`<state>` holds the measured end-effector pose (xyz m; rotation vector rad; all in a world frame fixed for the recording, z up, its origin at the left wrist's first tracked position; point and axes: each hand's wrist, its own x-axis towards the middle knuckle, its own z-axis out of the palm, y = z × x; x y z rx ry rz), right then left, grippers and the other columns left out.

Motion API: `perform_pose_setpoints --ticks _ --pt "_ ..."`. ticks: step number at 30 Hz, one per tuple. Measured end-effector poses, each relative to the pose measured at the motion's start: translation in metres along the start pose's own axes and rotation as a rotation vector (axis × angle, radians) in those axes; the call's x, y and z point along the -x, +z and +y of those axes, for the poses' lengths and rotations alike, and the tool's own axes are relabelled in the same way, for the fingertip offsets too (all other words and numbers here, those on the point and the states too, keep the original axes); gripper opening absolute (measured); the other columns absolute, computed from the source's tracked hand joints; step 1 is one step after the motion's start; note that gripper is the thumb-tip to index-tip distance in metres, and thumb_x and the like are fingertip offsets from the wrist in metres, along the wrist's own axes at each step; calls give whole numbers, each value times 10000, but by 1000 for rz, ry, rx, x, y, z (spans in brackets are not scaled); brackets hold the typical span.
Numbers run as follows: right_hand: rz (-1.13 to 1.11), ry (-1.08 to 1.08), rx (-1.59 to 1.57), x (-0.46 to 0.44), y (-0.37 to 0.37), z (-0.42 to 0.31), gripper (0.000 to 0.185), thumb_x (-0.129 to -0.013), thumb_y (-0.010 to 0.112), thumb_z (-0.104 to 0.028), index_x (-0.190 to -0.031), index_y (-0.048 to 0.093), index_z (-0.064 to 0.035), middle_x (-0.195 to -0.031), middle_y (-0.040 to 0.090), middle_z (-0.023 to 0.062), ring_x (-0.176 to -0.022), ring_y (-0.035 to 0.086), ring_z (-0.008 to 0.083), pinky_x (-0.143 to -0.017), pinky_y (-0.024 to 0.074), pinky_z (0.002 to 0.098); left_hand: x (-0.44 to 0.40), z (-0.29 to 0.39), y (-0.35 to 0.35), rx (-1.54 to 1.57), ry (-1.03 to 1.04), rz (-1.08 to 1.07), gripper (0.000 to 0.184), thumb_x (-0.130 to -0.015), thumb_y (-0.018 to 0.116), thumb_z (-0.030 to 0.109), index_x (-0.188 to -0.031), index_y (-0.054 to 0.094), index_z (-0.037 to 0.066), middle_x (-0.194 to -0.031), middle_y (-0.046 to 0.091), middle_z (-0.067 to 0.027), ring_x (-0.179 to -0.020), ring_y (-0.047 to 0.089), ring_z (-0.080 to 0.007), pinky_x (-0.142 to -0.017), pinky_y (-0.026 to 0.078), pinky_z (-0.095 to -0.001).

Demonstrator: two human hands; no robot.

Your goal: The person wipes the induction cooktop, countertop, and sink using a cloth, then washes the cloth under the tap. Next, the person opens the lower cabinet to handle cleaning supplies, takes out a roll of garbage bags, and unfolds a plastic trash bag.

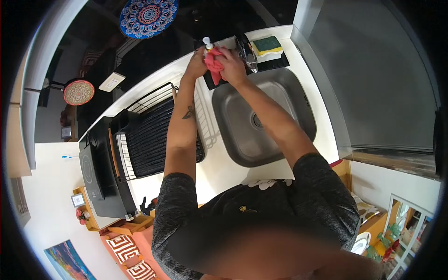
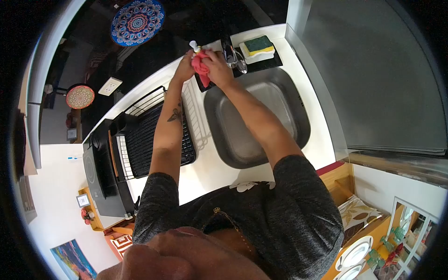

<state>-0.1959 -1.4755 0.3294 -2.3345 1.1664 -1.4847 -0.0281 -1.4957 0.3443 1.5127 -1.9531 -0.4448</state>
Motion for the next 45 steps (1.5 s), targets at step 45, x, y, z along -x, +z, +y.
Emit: perform_pose_setpoints --ticks 45 --pt "-1050 4 -492 130 20 -36 237 -577 668 -163 -805 677 -103 -1036 594 47 -988 524 261 -821 439 368 77 24 -93 -22 -207 223 693 -647 781 219 -1166 447 -93 -1081 523 -207 -1009 525 -290 -864 415 -354"
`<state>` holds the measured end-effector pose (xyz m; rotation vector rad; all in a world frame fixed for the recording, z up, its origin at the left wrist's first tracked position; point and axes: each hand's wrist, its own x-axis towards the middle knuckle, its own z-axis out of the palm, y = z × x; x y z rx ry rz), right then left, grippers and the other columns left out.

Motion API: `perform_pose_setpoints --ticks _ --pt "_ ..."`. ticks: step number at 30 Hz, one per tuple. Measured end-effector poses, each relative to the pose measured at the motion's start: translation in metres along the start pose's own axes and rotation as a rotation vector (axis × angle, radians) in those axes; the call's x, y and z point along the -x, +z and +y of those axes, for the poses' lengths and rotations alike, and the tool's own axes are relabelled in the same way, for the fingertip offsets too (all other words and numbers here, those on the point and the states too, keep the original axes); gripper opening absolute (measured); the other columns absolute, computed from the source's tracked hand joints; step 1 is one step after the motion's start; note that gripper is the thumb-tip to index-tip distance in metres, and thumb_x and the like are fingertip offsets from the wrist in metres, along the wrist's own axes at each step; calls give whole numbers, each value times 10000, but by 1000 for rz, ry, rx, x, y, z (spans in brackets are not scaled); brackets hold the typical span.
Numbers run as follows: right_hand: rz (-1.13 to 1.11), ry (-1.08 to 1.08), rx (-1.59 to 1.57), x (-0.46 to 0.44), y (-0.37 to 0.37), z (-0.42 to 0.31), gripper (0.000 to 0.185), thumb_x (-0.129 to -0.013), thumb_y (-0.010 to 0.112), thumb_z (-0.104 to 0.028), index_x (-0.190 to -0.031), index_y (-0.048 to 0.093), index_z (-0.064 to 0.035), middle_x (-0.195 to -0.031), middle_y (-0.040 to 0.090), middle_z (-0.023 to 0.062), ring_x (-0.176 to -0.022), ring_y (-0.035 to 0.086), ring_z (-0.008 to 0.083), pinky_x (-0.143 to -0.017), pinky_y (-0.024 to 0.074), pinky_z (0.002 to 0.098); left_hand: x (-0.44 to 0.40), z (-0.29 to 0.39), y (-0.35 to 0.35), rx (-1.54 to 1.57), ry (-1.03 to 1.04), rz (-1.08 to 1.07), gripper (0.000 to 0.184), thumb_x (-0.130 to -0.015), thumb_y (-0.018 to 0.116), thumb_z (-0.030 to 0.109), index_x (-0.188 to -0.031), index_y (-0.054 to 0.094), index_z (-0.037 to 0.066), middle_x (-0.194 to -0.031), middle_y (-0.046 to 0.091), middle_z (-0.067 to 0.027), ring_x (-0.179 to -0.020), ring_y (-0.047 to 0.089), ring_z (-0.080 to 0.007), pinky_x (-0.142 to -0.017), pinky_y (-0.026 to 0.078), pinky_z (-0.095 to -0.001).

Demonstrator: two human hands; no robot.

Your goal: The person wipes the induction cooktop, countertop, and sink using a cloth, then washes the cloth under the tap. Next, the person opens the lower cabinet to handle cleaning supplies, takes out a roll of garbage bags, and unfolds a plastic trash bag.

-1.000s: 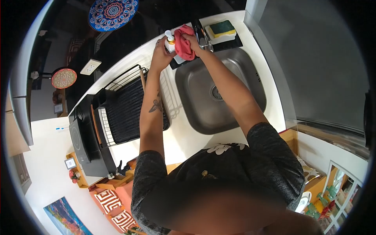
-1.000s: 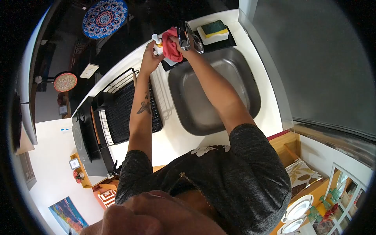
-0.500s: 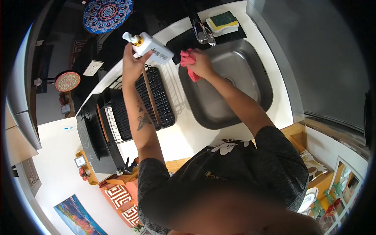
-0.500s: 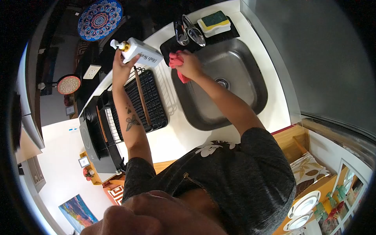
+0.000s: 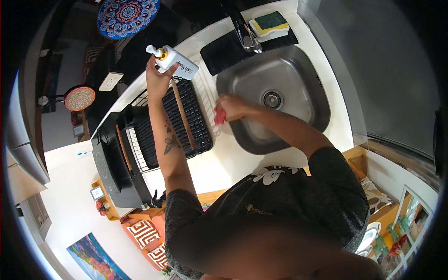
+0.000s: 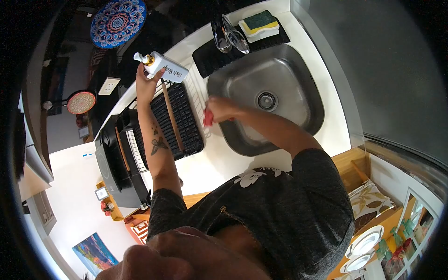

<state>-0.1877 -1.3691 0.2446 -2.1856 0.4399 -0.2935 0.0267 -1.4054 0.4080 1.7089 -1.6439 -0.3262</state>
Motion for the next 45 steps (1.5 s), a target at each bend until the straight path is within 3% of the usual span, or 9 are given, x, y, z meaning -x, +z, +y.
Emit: perform_pose_setpoints --ticks 7,13,22,28,32,35,42,44,45 --pt "809 217 172 -2 -43 34 357 -589 709 -191 -922 628 -93 -1044 577 109 -890 580 297 -751 475 393 -13 -1 29 83 -7 -15 647 -640 781 185 -1138 471 -86 -1048 547 -212 -952 557 -287 -847 426 -361" --pt "333 505 -185 -1 -51 14 307 -680 664 -245 -912 579 -64 -948 611 140 -874 594 317 -721 476 386 -31 -39 66 -46 73 60 603 -622 772 139 -1120 488 -47 -1008 569 -204 -922 537 -321 -809 432 -384" --pt "773 260 8 -8 -38 17 385 -628 681 -167 -980 580 -46 -1012 554 154 -965 541 320 -824 444 383 -53 -74 34 306 -177 -198 582 -630 726 85 -1135 462 -39 -1052 562 -213 -1048 493 -353 -895 393 -389" --pt "831 373 307 -68 -83 20 391 -625 696 -185 -984 601 -62 -1117 452 122 -1034 458 315 -824 460 408 -3 -21 44 58 -182 514 431 -692 574 42 -1089 434 -51 -1203 453 -259 -1093 457 -375 -888 401 -417" --pt "538 288 653 -79 -67 48 342 -633 677 -166 -959 618 -83 -1134 455 90 -1014 456 304 -856 423 433 16 -32 109 37 -182 -13 231 -760 467 95 -937 551 -27 -878 586 -249 -882 561 -401 -813 446 -402" --pt "721 236 444 -57 -66 38 444 -600 679 -112 -1034 591 -93 -1092 491 95 -981 477 315 -853 426 382 5 -77 148 -588 72 -485 320 -750 505 162 -990 562 -41 -948 588 -274 -923 555 -420 -834 444 -408" --pt "954 345 -343 24 -20 21 466 -591 708 -112 -1027 564 -36 -1018 540 146 -928 526 349 -836 438 378 -11 -99 191 0 -731 -162 369 -758 598 344 -776 633 -23 -692 606 -235 -730 622 -347 -682 479 -435" --pt "919 420 -603 35 -9 10 484 -599 711 -125 -1042 549 -23 -1029 540 161 -928 531 357 -839 438 384 -19 -99 178 -41 -153 -297 369 -781 594 352 -707 613 -9 -546 524 -89 -490 525 -163 -457 440 -322" --pt "1007 408 -519 32 -2 0 454 -606 704 -111 -1022 555 -9 -1061 521 165 -981 507 360 -863 422 396 -30 -61 163 188 -452 -285 317 -784 603 301 -742 600 -13 -552 536 -111 -509 555 -179 -462 462 -311"
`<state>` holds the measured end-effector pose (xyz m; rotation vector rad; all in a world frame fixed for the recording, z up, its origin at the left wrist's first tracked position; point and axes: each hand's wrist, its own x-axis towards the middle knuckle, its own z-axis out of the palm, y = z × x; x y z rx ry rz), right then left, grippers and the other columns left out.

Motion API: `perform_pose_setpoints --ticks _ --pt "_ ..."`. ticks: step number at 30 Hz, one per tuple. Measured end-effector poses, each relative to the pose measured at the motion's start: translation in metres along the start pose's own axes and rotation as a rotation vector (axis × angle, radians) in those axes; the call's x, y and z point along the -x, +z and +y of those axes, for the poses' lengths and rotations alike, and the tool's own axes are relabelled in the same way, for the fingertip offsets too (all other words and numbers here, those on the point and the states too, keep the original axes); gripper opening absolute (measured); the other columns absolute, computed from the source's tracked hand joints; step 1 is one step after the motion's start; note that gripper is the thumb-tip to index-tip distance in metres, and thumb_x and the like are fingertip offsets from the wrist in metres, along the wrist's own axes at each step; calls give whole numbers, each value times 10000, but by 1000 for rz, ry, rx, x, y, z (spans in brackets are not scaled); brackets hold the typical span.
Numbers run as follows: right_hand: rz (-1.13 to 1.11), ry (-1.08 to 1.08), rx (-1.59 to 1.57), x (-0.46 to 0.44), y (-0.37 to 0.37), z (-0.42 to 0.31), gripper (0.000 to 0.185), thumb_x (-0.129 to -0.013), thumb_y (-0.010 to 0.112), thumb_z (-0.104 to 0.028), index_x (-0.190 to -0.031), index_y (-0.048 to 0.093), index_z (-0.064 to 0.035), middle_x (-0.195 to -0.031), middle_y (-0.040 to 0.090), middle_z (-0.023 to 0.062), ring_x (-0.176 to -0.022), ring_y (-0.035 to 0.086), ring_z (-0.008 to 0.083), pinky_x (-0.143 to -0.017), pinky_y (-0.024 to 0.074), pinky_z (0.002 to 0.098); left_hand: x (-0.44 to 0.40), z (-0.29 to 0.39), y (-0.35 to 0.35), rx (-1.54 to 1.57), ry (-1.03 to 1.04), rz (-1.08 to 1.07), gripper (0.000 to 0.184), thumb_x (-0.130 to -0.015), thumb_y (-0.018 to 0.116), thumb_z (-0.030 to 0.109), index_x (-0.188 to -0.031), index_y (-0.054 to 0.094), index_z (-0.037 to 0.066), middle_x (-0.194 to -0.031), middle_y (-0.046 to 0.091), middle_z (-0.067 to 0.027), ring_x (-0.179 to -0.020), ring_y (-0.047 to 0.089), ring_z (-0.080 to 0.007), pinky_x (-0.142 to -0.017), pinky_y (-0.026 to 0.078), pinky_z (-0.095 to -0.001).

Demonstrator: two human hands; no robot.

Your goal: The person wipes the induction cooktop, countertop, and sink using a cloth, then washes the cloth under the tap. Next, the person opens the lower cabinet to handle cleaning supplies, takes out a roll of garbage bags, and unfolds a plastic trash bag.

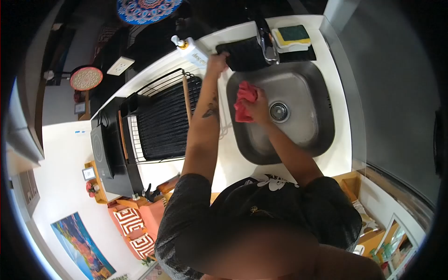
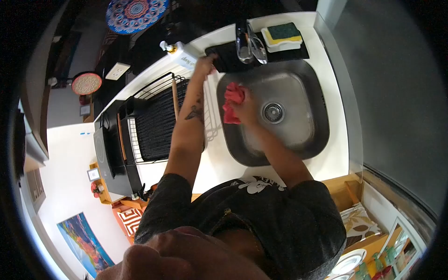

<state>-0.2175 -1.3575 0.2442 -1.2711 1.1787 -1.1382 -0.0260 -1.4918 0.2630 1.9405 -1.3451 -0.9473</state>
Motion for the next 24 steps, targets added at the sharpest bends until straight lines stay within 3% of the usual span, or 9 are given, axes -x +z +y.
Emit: perform_pose_setpoints --ticks 1,5,7,10,13,15,19,22,24 --pt "82 -64 41 5 10 -5 425 -613 698 -97 -1002 562 6 -1092 503 170 -1033 482 363 -887 406 408 13 49 -12 262 -270 -14 269 -787 612 250 -777 588 -18 -559 548 -132 -528 584 -195 -467 484 -299" --pt "16 -410 268 13 53 -17 393 -649 649 -91 -1017 564 20 -1147 470 178 -1102 431 346 -925 372 420 16 114 -9 524 2 -115 209 -758 641 107 -716 549 -75 -653 572 -125 -452 555 -195 -463 528 -275" --pt "-249 -725 769 -4 77 7 362 -695 576 -96 -1038 564 18 -1181 449 170 -1167 365 327 -957 327 445 5 123 -6 490 19 -157 229 -744 657 97 -688 542 -92 -662 584 -150 -503 603 -216 -477 539 -273" --pt "-133 -672 976 -54 87 15 331 -741 506 -127 -1027 571 28 -1205 444 135 -1180 344 307 -934 320 471 -9 126 -6 260 312 -248 234 -732 673 78 -722 542 -116 -704 603 -181 -576 636 -251 -506 563 -307" --pt "-7 -668 1067 -108 87 11 342 -762 482 -152 -1040 568 28 -1185 470 128 -1168 355 299 -916 319 481 1 145 -8 447 60 -189 246 -702 694 50 -731 532 -132 -706 604 -184 -589 636 -245 -521 574 -328" --pt "-11 -683 1115 -127 88 5 351 -775 468 -165 -1054 563 25 -1169 486 131 -1165 358 294 -917 306 488 -10 140 -11 297 294 -305 277 -679 708 26 -777 512 -144 -705 600 -190 -605 635 -241 -533 581 -343" --pt "0 -765 1234 -145 97 0 402 -774 504 -220 -1106 549 3 -1151 503 117 -1174 340 282 -955 259 434 8 156 -10 362 105 -294 413 -676 704 10 -952 456 -172 -711 596 -196 -601 631 -229 -525 579 -339" --pt "-273 -945 1206 -155 92 5 363 -763 509 -226 -1062 578 -33 -1127 533 104 -1157 386 301 -980 260 465 16 164 -6 267 148 -222 548 -679 689 4 -1090 386 -194 -731 603 -200 -627 641 -250 -518 577 -339" --pt "-422 -832 1055 -166 87 3 335 -761 505 -211 -1041 591 -48 -1113 543 97 -1124 425 304 -973 274 480 19 167 -6 215 149 -209 543 -683 686 8 -1092 388 -190 -743 607 -202 -634 643 -250 -525 577 -332"
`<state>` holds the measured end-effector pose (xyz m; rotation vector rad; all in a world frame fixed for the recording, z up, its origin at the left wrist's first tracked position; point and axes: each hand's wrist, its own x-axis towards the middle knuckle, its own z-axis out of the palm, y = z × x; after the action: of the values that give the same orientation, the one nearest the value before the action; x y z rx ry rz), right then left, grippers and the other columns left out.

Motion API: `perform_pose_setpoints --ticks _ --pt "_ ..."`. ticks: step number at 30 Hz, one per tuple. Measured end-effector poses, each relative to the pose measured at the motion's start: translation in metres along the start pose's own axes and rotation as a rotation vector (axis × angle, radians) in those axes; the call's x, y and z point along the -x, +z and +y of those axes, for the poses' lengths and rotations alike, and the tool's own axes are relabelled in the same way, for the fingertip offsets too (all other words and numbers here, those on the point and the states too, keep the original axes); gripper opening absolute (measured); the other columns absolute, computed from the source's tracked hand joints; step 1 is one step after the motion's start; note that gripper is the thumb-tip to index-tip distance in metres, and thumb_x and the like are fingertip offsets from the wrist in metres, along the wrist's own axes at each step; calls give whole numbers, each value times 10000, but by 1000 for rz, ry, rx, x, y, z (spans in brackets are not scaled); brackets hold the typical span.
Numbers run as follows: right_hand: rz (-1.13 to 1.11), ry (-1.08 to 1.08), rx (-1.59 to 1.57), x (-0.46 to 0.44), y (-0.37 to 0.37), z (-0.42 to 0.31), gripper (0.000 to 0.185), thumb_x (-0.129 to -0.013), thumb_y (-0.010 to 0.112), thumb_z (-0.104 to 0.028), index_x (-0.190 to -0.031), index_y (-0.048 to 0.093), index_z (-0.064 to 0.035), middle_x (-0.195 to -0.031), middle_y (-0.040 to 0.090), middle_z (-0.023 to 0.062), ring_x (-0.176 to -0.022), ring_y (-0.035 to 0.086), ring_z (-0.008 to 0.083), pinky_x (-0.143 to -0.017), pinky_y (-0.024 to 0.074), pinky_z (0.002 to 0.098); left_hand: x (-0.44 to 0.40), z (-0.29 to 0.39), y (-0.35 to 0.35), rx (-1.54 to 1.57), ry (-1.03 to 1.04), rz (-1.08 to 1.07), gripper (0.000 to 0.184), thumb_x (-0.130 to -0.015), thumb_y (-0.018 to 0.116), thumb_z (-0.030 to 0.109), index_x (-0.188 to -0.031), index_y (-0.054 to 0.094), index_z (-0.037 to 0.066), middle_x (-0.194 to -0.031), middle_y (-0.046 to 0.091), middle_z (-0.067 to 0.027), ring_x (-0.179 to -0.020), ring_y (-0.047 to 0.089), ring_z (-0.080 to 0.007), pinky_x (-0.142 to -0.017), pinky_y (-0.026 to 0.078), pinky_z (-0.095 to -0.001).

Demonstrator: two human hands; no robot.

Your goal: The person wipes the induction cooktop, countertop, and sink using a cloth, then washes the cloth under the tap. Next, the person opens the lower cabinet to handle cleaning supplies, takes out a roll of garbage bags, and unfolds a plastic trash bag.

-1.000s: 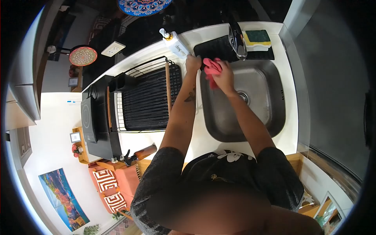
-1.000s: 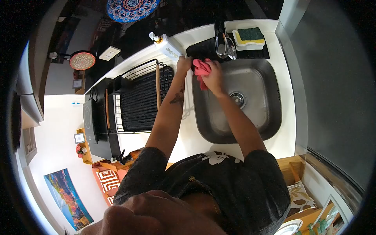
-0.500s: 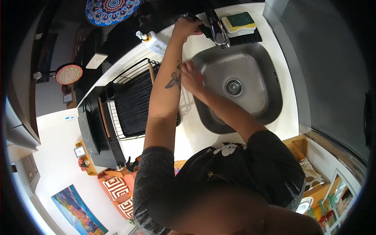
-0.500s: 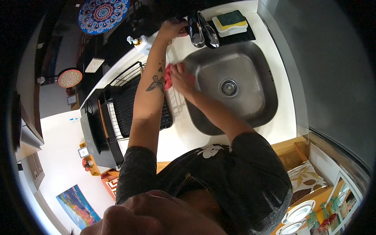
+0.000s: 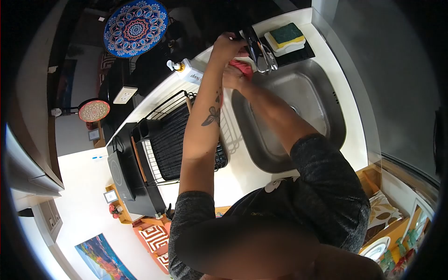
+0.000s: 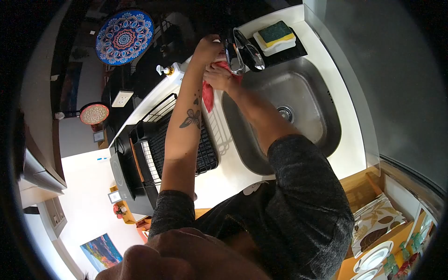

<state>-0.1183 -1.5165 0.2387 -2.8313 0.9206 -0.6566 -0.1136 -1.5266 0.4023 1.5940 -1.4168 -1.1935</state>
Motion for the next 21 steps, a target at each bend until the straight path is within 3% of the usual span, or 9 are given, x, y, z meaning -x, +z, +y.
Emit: perform_pose_setpoints --ticks 2,4,7,8,11,13,16,18,21 --pt "-77 11 -203 -11 5 19 310 -759 501 -196 -1019 603 -62 -1100 552 91 -1091 463 307 -966 287 494 -5 -2 -1 -56 7 11 539 -687 682 11 -1094 390 -186 -756 611 -205 -642 645 -251 -531 576 -325" --pt "241 53 235 -20 28 34 295 -755 498 -178 -1013 608 -86 -1109 551 87 -1058 500 305 -979 295 490 -12 -12 -6 -92 50 -65 516 -693 678 23 -1087 413 -177 -774 616 -217 -653 648 -242 -551 576 -312" --pt "540 245 -2 -1 30 51 290 -736 518 -141 -1010 601 -91 -1133 540 114 -1085 476 329 -1011 283 445 -5 -11 -8 -50 72 -45 487 -696 683 32 -1071 440 -164 -790 619 -217 -661 649 -242 -567 576 -315" --pt "495 342 233 3 30 51 356 -776 461 -165 -1060 597 2 -1128 577 129 -1087 513 234 -944 352 421 -11 -15 -13 -45 69 -56 487 -696 683 32 -1071 440 -164 -790 619 -217 -661 649 -242 -567 576 -315" --pt "484 461 399 34 39 43 349 -753 481 -165 -1022 625 5 -1151 548 197 -1016 544 208 -807 446 392 -28 -35 -26 -237 222 -251 456 -702 684 30 -1045 455 -165 -797 617 -210 -661 648 -252 -572 578 -325" --pt "501 324 463 66 22 43 328 -765 466 -157 -996 622 15 -1067 588 153 -924 584 216 -746 470 344 -7 -10 -18 101 -33 -85 471 -710 682 29 -1054 434 -177 -803 612 -208 -653 645 -260 -578 579 -324" --pt "334 233 177 115 -20 22 284 -782 451 -151 -983 601 -19 -946 600 114 -913 580 239 -740 470 334 -14 -20 -21 164 -23 -109 506 -722 672 30 -1087 397 -189 -802 607 -219 -656 644 -264 -578 578 -316" --pt "-369 369 -150 138 -41 16 224 -749 536 -118 -945 542 -11 -974 558 139 -883 576 247 -769 477 393 -15 -23 -19 166 10 -101 511 -727 665 27 -1099 390 -189 -794 606 -224 -652 643 -265 -569 576 -307" --pt "-151 730 -715 136 -60 -7 117 -746 520 -101 -858 543 -77 -925 565 103 -869 565 263 -720 471 377 -13 -21 -20 159 -19 -88 526 -725 672 34 -1110 386 -184 -800 604 -226 -647 641 -266 -565 574 -301"
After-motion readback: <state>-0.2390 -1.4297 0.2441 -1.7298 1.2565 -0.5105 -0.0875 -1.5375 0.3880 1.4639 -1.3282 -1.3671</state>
